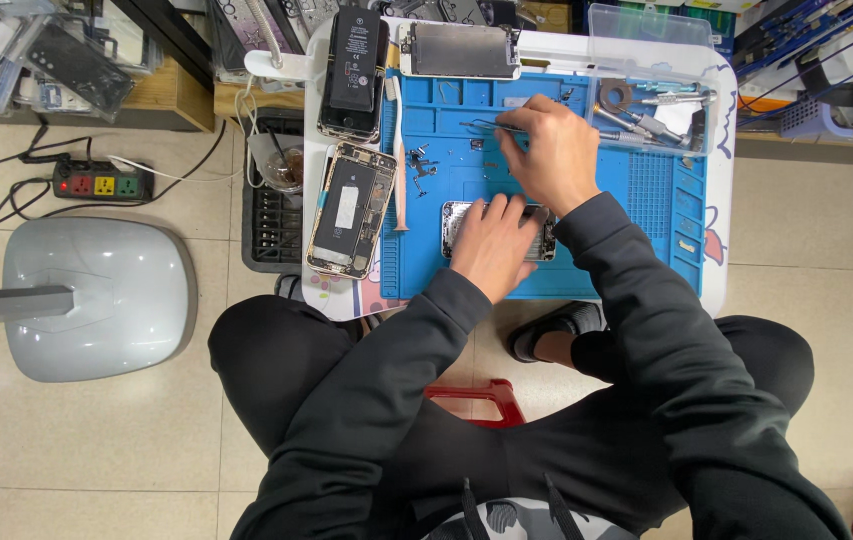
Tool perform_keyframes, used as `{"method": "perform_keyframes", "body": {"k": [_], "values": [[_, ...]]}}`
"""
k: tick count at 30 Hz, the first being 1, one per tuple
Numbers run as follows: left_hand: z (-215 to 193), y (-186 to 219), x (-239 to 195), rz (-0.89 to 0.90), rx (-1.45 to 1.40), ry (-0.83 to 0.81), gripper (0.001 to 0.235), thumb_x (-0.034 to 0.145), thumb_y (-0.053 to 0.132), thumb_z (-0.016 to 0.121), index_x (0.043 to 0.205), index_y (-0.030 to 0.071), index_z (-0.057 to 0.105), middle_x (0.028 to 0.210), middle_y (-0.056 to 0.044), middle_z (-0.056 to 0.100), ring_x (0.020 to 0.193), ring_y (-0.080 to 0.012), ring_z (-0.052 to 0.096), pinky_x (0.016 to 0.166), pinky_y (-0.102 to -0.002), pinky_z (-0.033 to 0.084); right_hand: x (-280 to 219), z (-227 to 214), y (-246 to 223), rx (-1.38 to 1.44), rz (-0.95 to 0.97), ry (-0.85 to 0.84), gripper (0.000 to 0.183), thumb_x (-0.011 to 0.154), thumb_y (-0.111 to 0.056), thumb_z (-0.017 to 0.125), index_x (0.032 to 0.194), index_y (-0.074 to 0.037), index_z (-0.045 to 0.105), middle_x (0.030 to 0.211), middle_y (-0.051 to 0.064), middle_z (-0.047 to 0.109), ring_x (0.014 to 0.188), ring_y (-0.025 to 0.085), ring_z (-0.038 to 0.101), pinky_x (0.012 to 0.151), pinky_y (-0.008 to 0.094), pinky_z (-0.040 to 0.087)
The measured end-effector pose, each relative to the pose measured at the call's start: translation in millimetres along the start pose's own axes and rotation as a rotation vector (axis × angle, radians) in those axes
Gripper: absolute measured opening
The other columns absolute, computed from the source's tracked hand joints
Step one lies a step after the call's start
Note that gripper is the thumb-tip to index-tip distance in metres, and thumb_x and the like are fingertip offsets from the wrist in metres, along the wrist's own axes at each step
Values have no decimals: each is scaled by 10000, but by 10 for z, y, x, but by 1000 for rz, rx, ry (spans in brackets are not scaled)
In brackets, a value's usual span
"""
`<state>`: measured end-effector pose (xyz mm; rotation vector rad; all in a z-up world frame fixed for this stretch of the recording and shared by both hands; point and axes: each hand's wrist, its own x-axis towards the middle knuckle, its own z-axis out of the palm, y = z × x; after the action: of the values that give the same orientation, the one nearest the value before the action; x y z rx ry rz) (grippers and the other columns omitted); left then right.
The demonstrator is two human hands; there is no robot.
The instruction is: The person sits cross-legged on a stool and uses tweezers to manipulate small components on a disassembled smartphone motherboard placed on a blue work mat. They carefully pick up and position tiny parts, occasionally using a small metal tool to assist with the assembly.
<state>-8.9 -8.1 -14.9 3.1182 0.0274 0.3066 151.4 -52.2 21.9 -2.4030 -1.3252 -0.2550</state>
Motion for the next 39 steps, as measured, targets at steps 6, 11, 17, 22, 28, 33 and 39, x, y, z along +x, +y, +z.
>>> {"method": "perform_keyframes", "body": {"k": [6, 11, 17, 22, 28, 33, 39], "values": [[-47, 27, 2, 7, -57, 7, 675, 743, 668, 831, 1238, 244, 652, 1233, -57, 601, 1145, -284, 545, 950, -422, 432, -42, 48, 40, 10, -23, 28, 141, 1041, -221, 718, 1078, -151, 835, 920, 5, 680, 708, 276, 642, 391, 413, 344], [-35, -15, 8, -23, -266, 55, 527, 821, 523, 842, 1177, 167, 683, 1273, -121, 596, 1254, -322, 542, 1050, -496, 437, -82, 14, 76, 99, 2, 41, 115, 1056, -211, 722, 1087, -161, 821, 907, 4, 673, 762, 289, 676, 497, 414, 471], [-404, -211, 116, -262, -744, 270, 243, 996, 341, 722, 1138, 147, 764, 1045, -30, 698, 1058, -252, 696, 913, -429, 560, -279, -495, 90, 384, 16, 176, 82, 1023, -100, 775, 1082, -95, 831, 836, 67, 697, 588, 212, 560, 503, 343, 433], [-331, -183, 202, -540, -1366, 308, 380, 994, 367, 759, 1245, 82, 745, 1067, -111, 804, 959, -240, 794, 822, -341, 631, -645, -912, 43, 459, 24, 200, 103, 1036, -63, 778, 1124, -73, 832, 880, 86, 724, 568, 193, 503, 507, 324, 409], [-313, -21, 255, -526, -1828, 301, 371, 974, 245, 814, 1288, 59, 744, 1087, -173, 805, 1006, -205, 788, 844, -284, 655, -896, -1105, -56, 391, 44, 225, 102, 1006, -39, 783, 1074, -90, 841, 867, 35, 740, 564, 204, 515, 522, 312, 439], [-189, -33, 197, -617, -1964, 324, 286, 1013, 206, 764, 1241, 33, 758, 1073, -197, 802, 966, -230, 798, 852, -309, 665, -894, -1113, -152, 310, 26, 192, 109, 974, -61, 794, 1038, -139, 836, 861, -21, 742, 589, 209, 578, 538, 325, 492], [-231, -22, 131, -619, -2045, 276, 315, 1018, 211, 756, 1279, 34, 744, 1077, -190, 802, 953, -200, 800, 852, -284, 671, -960, -1089, -160, 454, 99, 170, 111, 982, -73, 775, 1068, -118, 828, 839, 4, 725, 541, 155, 491, 498, 299, 427]]}}
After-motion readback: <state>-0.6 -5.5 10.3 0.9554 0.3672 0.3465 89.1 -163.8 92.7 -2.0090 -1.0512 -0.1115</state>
